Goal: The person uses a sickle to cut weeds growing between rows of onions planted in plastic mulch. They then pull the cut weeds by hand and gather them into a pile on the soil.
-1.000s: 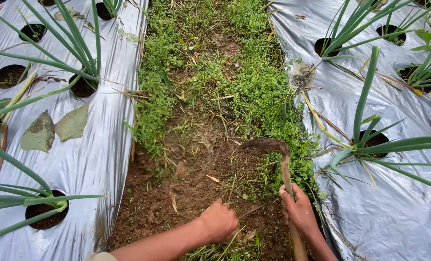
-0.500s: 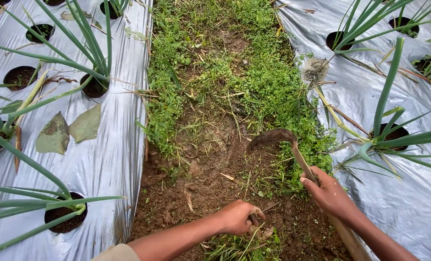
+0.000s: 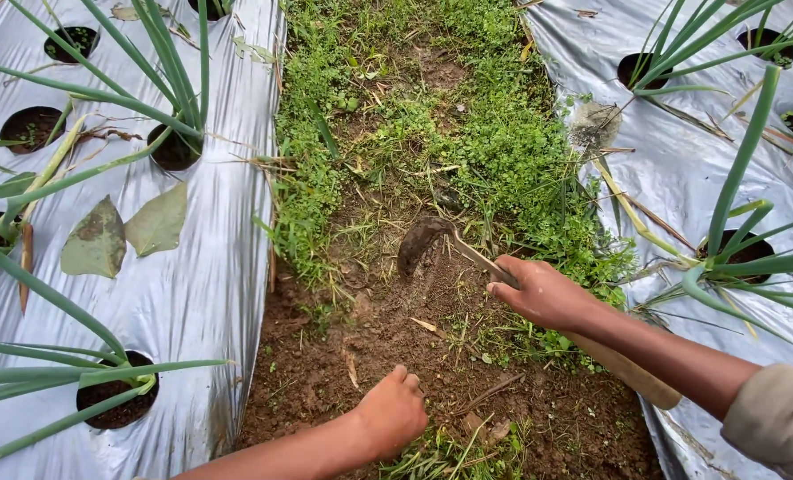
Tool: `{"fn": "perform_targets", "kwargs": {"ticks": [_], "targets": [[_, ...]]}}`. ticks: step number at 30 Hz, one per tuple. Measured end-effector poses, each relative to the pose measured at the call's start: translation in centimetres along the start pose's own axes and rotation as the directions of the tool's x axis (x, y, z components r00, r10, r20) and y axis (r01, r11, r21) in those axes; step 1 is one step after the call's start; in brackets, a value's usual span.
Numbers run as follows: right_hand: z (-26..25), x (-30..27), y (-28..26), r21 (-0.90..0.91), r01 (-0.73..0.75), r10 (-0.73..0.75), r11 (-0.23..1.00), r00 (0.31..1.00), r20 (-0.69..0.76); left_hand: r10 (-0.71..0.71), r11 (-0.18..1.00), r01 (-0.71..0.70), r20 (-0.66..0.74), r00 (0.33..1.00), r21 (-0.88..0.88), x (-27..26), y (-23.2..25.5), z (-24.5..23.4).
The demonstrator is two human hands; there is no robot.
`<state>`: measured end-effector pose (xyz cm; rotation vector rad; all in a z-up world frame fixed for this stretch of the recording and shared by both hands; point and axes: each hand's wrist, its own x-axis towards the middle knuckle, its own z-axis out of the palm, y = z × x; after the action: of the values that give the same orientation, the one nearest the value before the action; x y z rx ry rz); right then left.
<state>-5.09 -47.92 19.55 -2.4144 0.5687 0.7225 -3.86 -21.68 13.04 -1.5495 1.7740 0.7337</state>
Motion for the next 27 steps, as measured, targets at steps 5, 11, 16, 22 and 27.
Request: {"fn": "perform_targets", "kwargs": {"ticks": [5,11,16,22,27], "targets": [[3.9,2.7,2.4,0.1,0.025,-0.031,0.995,0.998,0.063,0.007,0.159,-0.033,-0.033,0.999,-0.987,-2.0,-1.7,-0.9],[5.3,3.3,4.1,0.172,-0.106,0.086,0.979,0.989,0.123,-0.046,0.433,0.034,0.016,0.999,-0.901,-0.4,-1.5,0.2],[6.7,4.5,6.7,0.23,-0.157,0.123,0.96,0.98,0.155,-0.055,0.369,0.087,0.072,0.996,-0.925,1.5,-2.4,1.2],[7.3,4.9,8.6,0.322,-0.213,0.165,0.923,0.972,0.168,-0.212,0.193,0.105,0.063,0.975,-0.975,3.5,-5.0,3.9],[8.3,6.2,10.9,0.274,-0.187,0.147,0.943,0.976,0.16,-0.354,0.095,0.136,0.095,0.93,-0.986,3.1,-7.4,5.5]]}}
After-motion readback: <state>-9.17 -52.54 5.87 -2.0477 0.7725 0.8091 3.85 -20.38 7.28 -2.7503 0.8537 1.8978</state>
